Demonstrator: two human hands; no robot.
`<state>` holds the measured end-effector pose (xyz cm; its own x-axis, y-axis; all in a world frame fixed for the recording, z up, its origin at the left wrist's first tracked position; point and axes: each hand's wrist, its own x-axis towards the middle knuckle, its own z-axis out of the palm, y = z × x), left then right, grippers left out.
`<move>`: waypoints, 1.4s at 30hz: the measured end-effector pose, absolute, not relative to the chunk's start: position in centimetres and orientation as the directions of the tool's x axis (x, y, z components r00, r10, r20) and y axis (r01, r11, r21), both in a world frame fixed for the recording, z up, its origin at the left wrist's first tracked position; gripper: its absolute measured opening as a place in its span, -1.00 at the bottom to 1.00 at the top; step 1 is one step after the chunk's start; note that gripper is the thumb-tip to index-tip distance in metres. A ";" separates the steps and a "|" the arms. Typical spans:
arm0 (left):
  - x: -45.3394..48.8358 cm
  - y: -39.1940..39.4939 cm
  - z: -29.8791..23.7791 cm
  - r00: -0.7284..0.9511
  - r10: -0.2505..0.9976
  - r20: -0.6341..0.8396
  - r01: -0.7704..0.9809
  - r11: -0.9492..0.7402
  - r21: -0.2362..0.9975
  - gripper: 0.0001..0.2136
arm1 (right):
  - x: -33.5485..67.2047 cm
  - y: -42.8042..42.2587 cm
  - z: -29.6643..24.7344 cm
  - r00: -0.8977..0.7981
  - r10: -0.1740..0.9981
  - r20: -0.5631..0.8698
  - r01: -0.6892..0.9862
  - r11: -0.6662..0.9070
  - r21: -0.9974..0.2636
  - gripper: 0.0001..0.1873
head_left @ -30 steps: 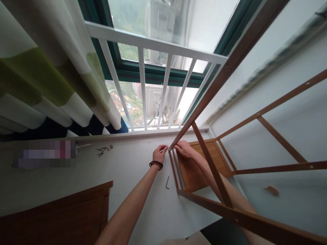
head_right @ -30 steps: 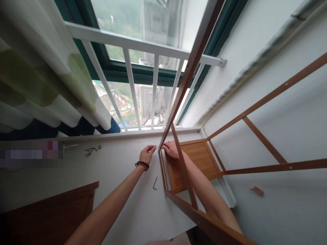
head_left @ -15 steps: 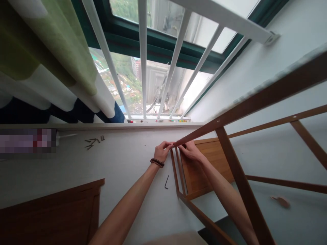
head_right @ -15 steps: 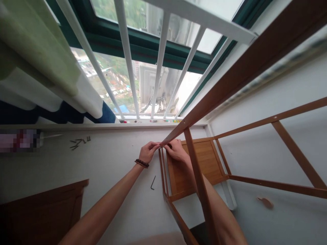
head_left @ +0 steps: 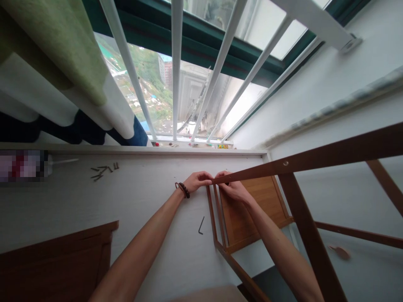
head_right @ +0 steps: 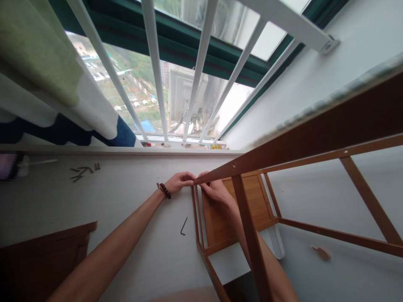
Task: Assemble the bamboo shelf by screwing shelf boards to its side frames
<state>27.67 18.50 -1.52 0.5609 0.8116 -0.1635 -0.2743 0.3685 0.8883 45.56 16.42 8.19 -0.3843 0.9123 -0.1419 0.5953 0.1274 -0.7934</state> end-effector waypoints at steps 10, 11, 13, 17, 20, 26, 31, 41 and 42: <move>27.6 19.9 -1.5 0.724 0.674 -0.145 -0.249 0.452 0.856 -0.79 | 45.9 16.6 8.5 -0.369 0.911 -0.184 0.583 0.073 -0.809 -0.75; 27.6 19.8 -1.5 0.721 0.678 -0.146 -0.250 0.450 0.857 -0.79 | 45.9 16.6 8.7 -0.362 0.914 -0.181 0.582 0.070 -0.810 -0.75; 27.6 19.6 -1.5 0.717 0.680 -0.155 -0.239 0.448 0.861 -0.78 | 46.0 16.7 8.9 -0.352 0.919 -0.179 0.587 0.068 -0.807 -0.74; 27.5 19.7 -1.6 0.720 0.673 -0.172 -0.196 0.434 0.879 -0.76 | 46.2 16.8 9.2 -0.348 0.920 -0.181 0.619 0.080 -0.781 -0.74; 27.3 20.0 -1.7 0.766 0.624 -0.156 -0.160 0.419 0.894 -0.73 | 46.3 16.8 9.1 -0.355 0.916 -0.185 0.634 0.091 -0.768 -0.73; 27.3 20.5 -1.7 0.836 0.539 -0.101 -0.189 0.456 0.870 -0.68 | 46.6 17.2 8.9 -0.379 0.905 -0.194 0.628 0.098 -0.772 -0.72; 27.3 20.5 -1.5 0.834 0.539 -0.120 -0.201 0.499 0.843 -0.66 | 46.5 17.2 9.0 -0.384 0.902 -0.195 0.594 0.080 -0.800 -0.73; 27.0 21.0 -2.0 0.849 0.514 -0.125 -0.178 0.499 0.848 -0.67 | 46.9 17.5 8.1 -0.378 0.905 -0.194 0.541 0.046 -0.839 -0.74; 27.0 21.0 -2.1 0.847 0.515 -0.129 -0.174 0.498 0.849 -0.68 | 47.0 17.5 8.0 -0.375 0.904 -0.205 0.544 0.036 -0.838 -0.75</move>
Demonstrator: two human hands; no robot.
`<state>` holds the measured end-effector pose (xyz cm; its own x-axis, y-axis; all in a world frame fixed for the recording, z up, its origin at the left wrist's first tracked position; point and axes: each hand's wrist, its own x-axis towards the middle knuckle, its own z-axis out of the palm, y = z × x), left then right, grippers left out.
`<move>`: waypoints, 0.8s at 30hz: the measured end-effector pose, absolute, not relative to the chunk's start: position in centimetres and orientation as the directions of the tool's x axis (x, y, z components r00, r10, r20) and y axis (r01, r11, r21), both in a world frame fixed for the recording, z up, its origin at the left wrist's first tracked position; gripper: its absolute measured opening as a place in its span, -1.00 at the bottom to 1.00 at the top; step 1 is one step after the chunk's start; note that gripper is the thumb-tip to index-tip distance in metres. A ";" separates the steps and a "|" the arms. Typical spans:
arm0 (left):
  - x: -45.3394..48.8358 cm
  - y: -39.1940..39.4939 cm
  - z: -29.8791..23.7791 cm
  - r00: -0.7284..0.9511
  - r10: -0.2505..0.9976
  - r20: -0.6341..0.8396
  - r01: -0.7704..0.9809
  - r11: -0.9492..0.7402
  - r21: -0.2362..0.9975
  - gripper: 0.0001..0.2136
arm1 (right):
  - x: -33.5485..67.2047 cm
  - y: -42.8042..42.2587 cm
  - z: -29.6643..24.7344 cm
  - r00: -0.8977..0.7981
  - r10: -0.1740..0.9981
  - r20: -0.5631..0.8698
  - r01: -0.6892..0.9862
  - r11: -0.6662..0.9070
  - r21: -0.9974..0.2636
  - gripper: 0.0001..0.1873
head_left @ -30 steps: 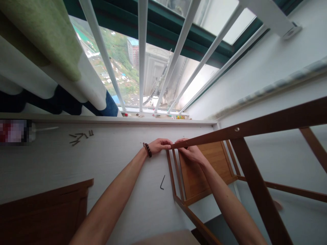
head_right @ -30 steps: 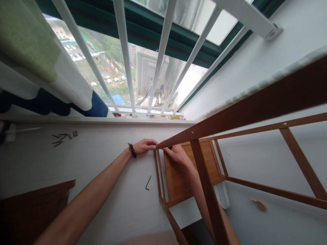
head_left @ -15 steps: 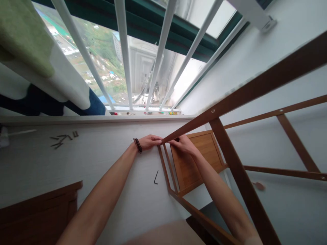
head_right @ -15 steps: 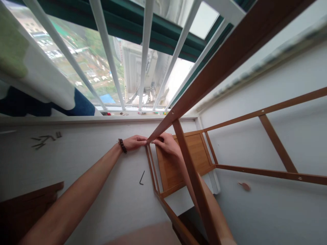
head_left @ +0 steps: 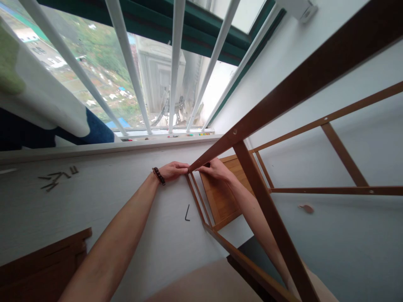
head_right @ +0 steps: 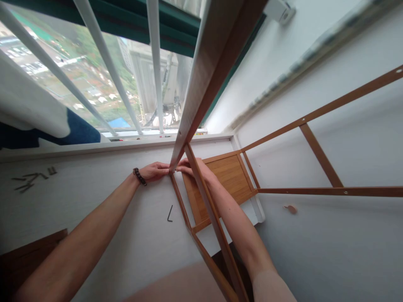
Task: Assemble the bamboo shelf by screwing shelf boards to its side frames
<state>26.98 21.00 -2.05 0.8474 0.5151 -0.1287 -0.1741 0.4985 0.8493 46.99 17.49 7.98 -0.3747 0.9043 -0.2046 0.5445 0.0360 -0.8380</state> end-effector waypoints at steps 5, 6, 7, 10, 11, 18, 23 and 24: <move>27.0 21.1 -2.1 0.836 0.531 -0.138 -0.178 0.501 0.847 -0.73 | 47.0 17.5 8.2 -0.339 0.905 -0.257 0.582 -0.012 -0.813 -0.74; 27.0 21.1 -2.1 0.834 0.534 -0.139 -0.180 0.501 0.847 -0.74 | 47.0 17.5 8.2 -0.334 0.906 -0.259 0.585 -0.017 -0.811 -0.74; 27.0 21.0 -2.1 0.831 0.538 -0.140 -0.181 0.500 0.847 -0.74 | 47.0 17.5 8.3 -0.330 0.907 -0.261 0.588 -0.019 -0.808 -0.73; 27.1 21.0 -2.3 0.820 0.551 -0.154 -0.175 0.498 0.849 -0.74 | 47.0 17.6 8.3 -0.336 0.903 -0.268 0.598 -0.015 -0.801 -0.75; 27.1 20.9 -2.3 0.817 0.555 -0.158 -0.174 0.498 0.849 -0.74 | 47.0 17.6 8.2 -0.342 0.901 -0.268 0.600 -0.010 -0.800 -0.75; 27.1 20.6 -2.3 0.786 0.591 -0.181 -0.229 0.550 0.803 -0.70 | 47.3 17.7 7.6 -0.368 0.891 -0.265 0.586 0.001 -0.810 -0.74; 27.4 20.4 -2.1 0.761 0.615 -0.207 -0.295 0.613 0.733 -0.64 | 47.3 17.7 7.5 -0.361 0.900 -0.244 0.580 0.012 -0.814 -0.73; 27.4 20.4 -2.1 0.762 0.612 -0.212 -0.289 0.614 0.735 -0.67 | 47.3 17.7 7.6 -0.362 0.899 -0.248 0.578 0.008 -0.816 -0.73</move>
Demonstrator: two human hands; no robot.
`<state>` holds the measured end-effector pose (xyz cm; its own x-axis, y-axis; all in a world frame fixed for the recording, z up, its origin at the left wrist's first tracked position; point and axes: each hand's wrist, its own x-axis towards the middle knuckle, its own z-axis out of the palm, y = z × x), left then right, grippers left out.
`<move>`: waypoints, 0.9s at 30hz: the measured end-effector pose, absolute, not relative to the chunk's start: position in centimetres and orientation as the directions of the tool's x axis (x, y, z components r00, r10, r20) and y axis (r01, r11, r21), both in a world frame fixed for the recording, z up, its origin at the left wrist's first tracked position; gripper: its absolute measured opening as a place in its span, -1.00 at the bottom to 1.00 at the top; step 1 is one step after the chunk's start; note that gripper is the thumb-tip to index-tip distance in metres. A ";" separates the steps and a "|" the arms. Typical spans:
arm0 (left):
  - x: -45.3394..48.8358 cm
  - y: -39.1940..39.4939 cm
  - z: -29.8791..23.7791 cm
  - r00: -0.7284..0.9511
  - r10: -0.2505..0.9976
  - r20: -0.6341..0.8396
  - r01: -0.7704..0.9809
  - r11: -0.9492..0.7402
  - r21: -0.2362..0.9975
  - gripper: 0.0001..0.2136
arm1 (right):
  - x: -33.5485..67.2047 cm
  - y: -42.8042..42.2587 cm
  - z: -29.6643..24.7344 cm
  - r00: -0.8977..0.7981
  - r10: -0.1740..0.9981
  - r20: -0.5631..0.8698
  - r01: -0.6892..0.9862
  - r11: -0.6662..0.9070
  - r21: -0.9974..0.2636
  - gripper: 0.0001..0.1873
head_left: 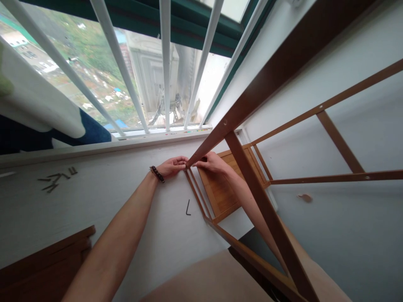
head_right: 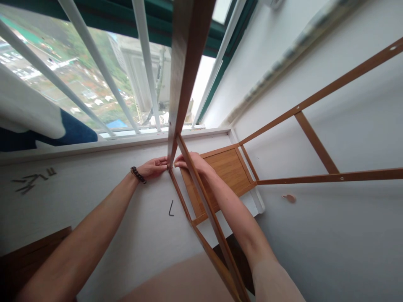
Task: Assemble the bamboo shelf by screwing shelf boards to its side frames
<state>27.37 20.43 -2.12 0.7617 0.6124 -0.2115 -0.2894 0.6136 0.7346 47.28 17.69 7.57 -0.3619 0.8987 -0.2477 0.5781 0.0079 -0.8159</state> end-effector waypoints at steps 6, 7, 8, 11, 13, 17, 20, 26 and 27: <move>27.4 20.3 -2.1 0.741 0.640 -0.204 -0.284 0.574 0.769 -0.75 | 47.3 17.6 8.2 -0.365 0.887 -0.283 0.590 -0.015 -0.807 -0.73; 27.4 20.3 -2.1 0.738 0.643 -0.202 -0.288 0.572 0.768 -0.75 | 47.2 17.6 8.3 -0.363 0.888 -0.283 0.596 -0.013 -0.803 -0.74; 27.4 20.2 -2.1 0.736 0.646 -0.200 -0.293 0.572 0.766 -0.75 | 47.2 17.6 8.5 -0.361 0.888 -0.286 0.603 -0.011 -0.798 -0.75; 27.4 20.2 -2.0 0.741 0.641 -0.203 -0.296 0.582 0.757 -0.75 | 47.1 17.7 8.7 -0.362 0.884 -0.297 0.627 -0.005 -0.779 -0.76; 27.4 20.1 -1.9 0.743 0.634 -0.215 -0.289 0.594 0.751 -0.73 | 47.1 17.8 8.8 -0.369 0.881 -0.297 0.636 0.007 -0.772 -0.77; 27.5 19.9 -1.7 0.727 0.646 -0.232 -0.301 0.604 0.738 -0.72 | 47.1 17.9 8.7 -0.381 0.879 -0.287 0.634 0.023 -0.773 -0.78; 27.5 19.8 -1.7 0.723 0.654 -0.221 -0.308 0.593 0.744 -0.73 | 47.1 17.9 8.3 -0.377 0.880 -0.288 0.628 0.015 -0.778 -0.79; 27.6 20.0 -1.8 0.738 0.642 -0.209 -0.280 0.573 0.770 -0.75 | 47.2 17.8 7.7 -0.372 0.888 -0.270 0.609 0.014 -0.793 -0.79; 27.6 20.1 -1.7 0.739 0.639 -0.213 -0.273 0.574 0.772 -0.76 | 47.2 17.8 7.7 -0.375 0.887 -0.269 0.609 0.017 -0.793 -0.80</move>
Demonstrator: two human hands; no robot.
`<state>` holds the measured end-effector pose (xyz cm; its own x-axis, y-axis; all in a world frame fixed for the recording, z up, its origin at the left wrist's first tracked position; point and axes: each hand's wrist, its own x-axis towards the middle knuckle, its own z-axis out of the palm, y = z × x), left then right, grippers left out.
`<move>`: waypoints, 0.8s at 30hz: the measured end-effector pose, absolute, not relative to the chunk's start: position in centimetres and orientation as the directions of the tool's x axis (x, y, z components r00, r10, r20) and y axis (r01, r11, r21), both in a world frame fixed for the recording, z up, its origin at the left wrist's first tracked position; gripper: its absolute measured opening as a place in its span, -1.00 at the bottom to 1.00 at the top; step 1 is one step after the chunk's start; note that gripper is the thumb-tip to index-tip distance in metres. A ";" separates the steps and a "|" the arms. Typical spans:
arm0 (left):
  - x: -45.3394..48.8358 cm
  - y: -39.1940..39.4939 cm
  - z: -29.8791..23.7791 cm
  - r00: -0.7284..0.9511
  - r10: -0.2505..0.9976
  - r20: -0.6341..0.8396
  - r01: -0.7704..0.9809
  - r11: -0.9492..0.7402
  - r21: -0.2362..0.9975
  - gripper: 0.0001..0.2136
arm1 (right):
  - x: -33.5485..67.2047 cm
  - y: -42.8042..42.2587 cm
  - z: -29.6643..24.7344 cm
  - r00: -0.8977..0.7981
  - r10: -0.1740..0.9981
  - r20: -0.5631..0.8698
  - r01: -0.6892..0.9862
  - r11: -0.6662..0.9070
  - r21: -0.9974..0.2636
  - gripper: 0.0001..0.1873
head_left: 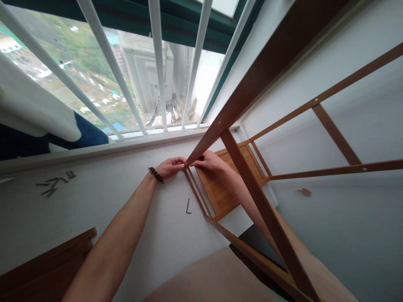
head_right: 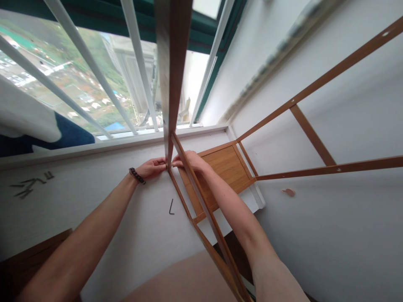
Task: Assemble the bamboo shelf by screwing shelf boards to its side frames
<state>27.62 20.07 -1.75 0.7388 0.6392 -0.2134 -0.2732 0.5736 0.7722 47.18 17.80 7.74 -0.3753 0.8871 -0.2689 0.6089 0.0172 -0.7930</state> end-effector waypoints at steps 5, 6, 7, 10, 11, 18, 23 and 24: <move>27.6 20.0 -1.7 0.739 0.633 -0.232 -0.270 0.594 0.758 -0.75 | 47.2 17.7 8.1 -0.381 0.884 -0.272 0.596 0.010 -0.803 -0.78; 27.5 20.0 -1.8 0.737 0.635 -0.232 -0.275 0.595 0.755 -0.74 | 47.1 17.7 8.2 -0.375 0.885 -0.275 0.588 -0.002 -0.809 -0.76; 27.5 19.9 -1.9 0.733 0.640 -0.230 -0.282 0.594 0.754 -0.73 | 47.1 17.6 8.4 -0.371 0.885 -0.280 0.578 -0.016 -0.816 -0.74; 27.5 19.8 -2.1 0.723 0.652 -0.228 -0.289 0.586 0.757 -0.72 | 47.1 17.4 8.7 -0.377 0.876 -0.302 0.561 -0.044 -0.827 -0.70; 27.5 19.8 -2.2 0.721 0.655 -0.227 -0.290 0.583 0.759 -0.72 | 47.1 17.4 8.7 -0.379 0.873 -0.308 0.561 -0.048 -0.826 -0.69; 27.6 19.7 -2.2 0.716 0.664 -0.213 -0.306 0.574 0.759 -0.72 | 47.0 17.4 8.8 -0.368 0.877 -0.309 0.567 -0.052 -0.822 -0.67; 27.8 19.7 -2.3 0.701 0.677 -0.221 -0.293 0.557 0.777 -0.70 | 46.9 17.4 9.0 -0.374 0.878 -0.300 0.570 -0.038 -0.821 -0.68; 27.8 19.8 -2.3 0.699 0.678 -0.226 -0.286 0.555 0.781 -0.69 | 46.9 17.4 8.9 -0.373 0.878 -0.299 0.574 -0.035 -0.818 -0.68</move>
